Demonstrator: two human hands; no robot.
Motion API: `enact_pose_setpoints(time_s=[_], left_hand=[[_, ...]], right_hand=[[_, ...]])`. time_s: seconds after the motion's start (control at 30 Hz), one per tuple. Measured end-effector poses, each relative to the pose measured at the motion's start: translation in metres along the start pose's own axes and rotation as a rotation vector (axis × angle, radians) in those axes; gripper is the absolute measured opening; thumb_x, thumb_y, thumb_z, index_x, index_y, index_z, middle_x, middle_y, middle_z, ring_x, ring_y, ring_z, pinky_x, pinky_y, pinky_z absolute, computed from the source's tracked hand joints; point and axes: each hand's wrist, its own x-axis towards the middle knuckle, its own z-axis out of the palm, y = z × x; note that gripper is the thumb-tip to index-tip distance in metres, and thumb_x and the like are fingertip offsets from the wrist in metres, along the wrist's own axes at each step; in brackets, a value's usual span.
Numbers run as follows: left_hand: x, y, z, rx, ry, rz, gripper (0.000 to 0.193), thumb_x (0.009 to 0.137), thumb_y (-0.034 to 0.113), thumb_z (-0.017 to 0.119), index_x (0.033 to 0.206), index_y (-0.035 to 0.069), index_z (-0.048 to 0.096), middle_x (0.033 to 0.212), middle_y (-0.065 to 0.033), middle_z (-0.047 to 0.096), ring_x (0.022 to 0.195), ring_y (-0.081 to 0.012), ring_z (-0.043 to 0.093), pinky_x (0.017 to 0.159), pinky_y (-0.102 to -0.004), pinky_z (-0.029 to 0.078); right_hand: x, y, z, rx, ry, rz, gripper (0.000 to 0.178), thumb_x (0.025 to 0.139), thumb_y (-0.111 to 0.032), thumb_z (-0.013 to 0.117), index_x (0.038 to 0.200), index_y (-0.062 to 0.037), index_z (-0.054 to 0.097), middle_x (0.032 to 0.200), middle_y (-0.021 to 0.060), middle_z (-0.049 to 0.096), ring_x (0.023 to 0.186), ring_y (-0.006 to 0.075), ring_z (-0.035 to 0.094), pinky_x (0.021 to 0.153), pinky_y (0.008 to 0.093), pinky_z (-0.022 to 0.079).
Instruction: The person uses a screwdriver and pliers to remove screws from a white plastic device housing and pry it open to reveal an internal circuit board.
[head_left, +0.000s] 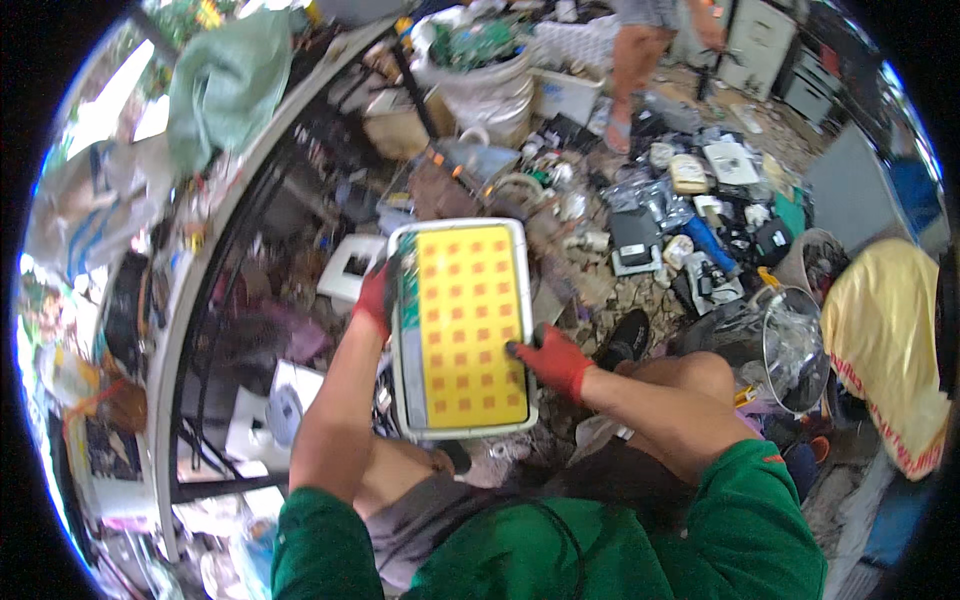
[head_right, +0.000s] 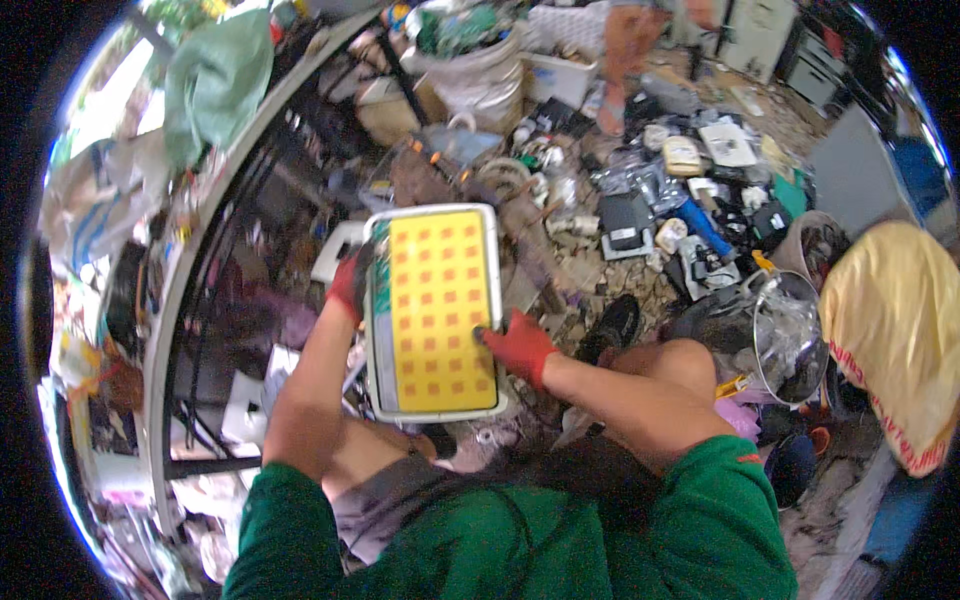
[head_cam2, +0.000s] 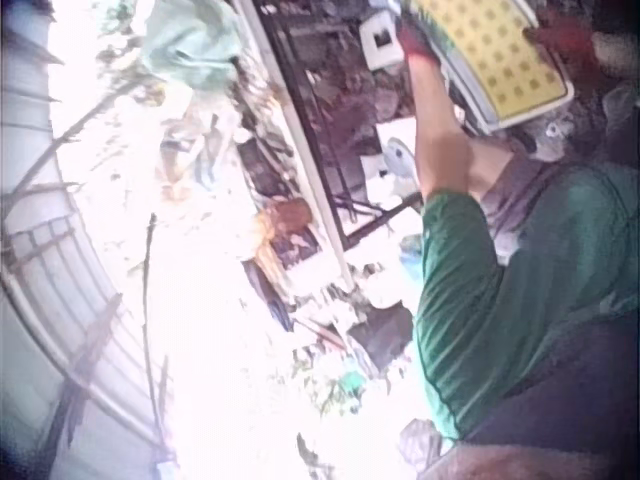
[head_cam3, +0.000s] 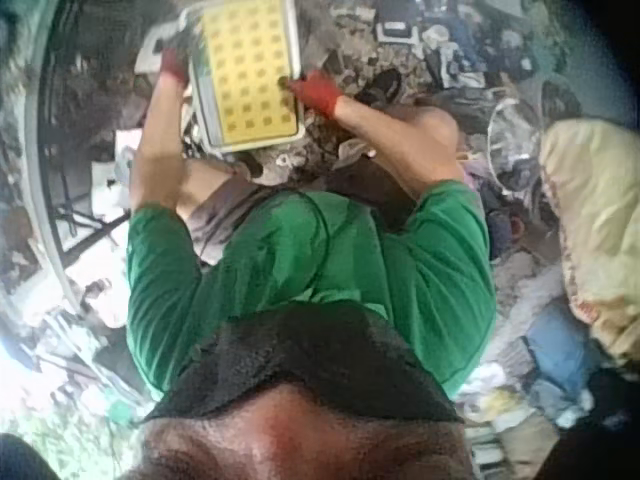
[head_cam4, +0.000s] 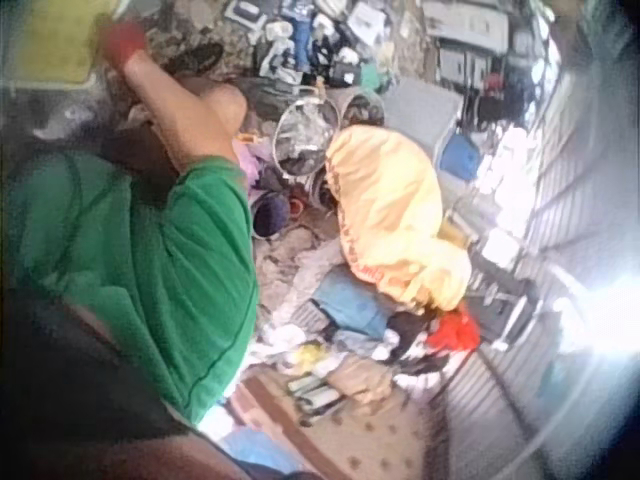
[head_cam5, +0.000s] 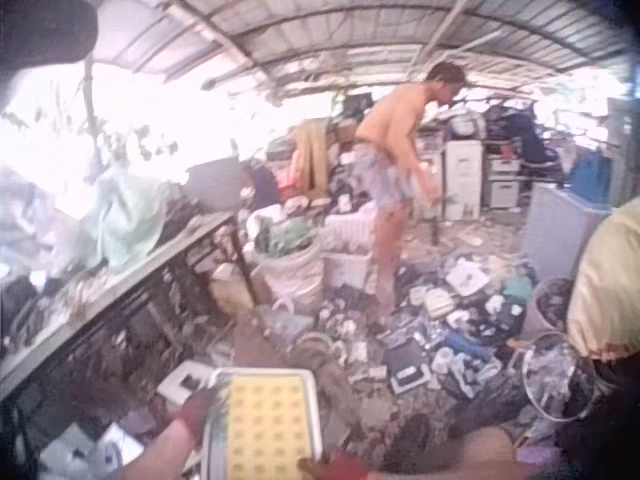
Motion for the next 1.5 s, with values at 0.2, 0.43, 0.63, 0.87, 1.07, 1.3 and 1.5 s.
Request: enact_pose_setpoints(time_s=[0.2,0.43,0.63,0.87,1.07,1.3,1.5], left_hand=[[0.037,-0.019,0.002,0.737,0.055,0.283,0.034,0.093,0.022,0.059,0.122,0.003,0.062,0.106,-0.0051,0.068,0.085,-0.0141,0.063,0.078,-0.0313,0.052],[0.036,-0.022,-0.001,0.74,-0.142,0.273,0.054,0.083,0.024,0.063,0.131,0.001,0.053,0.116,-0.02,0.065,0.106,-0.0289,0.063,0.092,-0.0366,0.047],[-0.029,-0.002,0.0,1.413,-0.07,0.167,0.071,0.083,0.04,0.063,0.139,0.001,0.043,0.132,-0.028,0.053,0.124,-0.0391,0.051,0.104,-0.0413,0.041],[-0.071,-0.017,-0.053,1.649,-0.136,-0.238,0.078,0.082,0.059,0.059,0.129,-0.004,0.053,0.13,-0.0305,0.053,0.121,-0.0405,0.053,0.103,-0.0433,0.042],[-0.098,-0.021,-0.032,1.519,-0.034,-0.166,0.068,0.086,0.042,0.057,0.135,-0.003,0.044,0.128,-0.032,0.052,0.121,-0.0429,0.051,0.102,-0.045,0.042],[-0.069,-0.029,-0.053,1.527,-0.039,-0.095,0.065,0.091,0.035,0.05,0.144,0.0,0.035,0.134,-0.0298,0.049,0.126,-0.0405,0.048,0.107,-0.043,0.038],[-0.054,0.011,-0.076,1.513,-0.129,-0.068,0.069,0.088,0.034,0.053,0.146,0.002,0.033,0.139,-0.0279,0.046,0.129,-0.0371,0.046,0.109,-0.0389,0.035]], right_hand=[[-0.005,0.012,0.009,0.099,-0.237,0.034,0.055,0.088,-0.043,0.063,0.115,0.0045,0.062,0.11,0.0244,0.066,0.103,0.0353,0.065,0.09,0.0414,0.049],[0.009,0.001,-0.009,-0.31,-0.355,0.02,0.056,0.09,-0.051,0.057,0.109,0.0017,0.065,0.105,0.024,0.067,0.097,0.035,0.065,0.086,0.0429,0.049],[0.002,-0.034,-0.049,-0.685,-0.026,-0.286,0.046,0.09,-0.05,0.052,0.103,-0.0083,0.066,0.106,0.021,0.066,0.101,0.0377,0.062,0.087,0.0481,0.049],[0.067,-0.045,-0.092,-0.682,0.419,-0.309,0.061,0.088,-0.039,0.059,0.134,-0.0005,0.046,0.125,0.0289,0.055,0.116,0.042,0.054,0.1,0.044,0.043],[0.094,-0.041,-0.077,-0.657,0.219,-0.126,0.065,0.086,-0.042,0.059,0.134,-0.0004,0.046,0.128,0.0278,0.055,0.119,0.0412,0.053,0.101,0.0441,0.042],[0.09,-0.032,-0.079,-0.481,0.308,-0.148,0.056,0.081,-0.042,0.063,0.119,-0.0017,0.058,0.114,0.0241,0.064,0.107,0.0392,0.061,0.095,0.045,0.046],[0.05,-0.03,-0.068,-0.587,0.224,-0.134,0.048,0.084,-0.041,0.063,0.11,-0.0012,0.057,0.111,0.0248,0.064,0.104,0.0407,0.061,0.09,0.0476,0.048]])
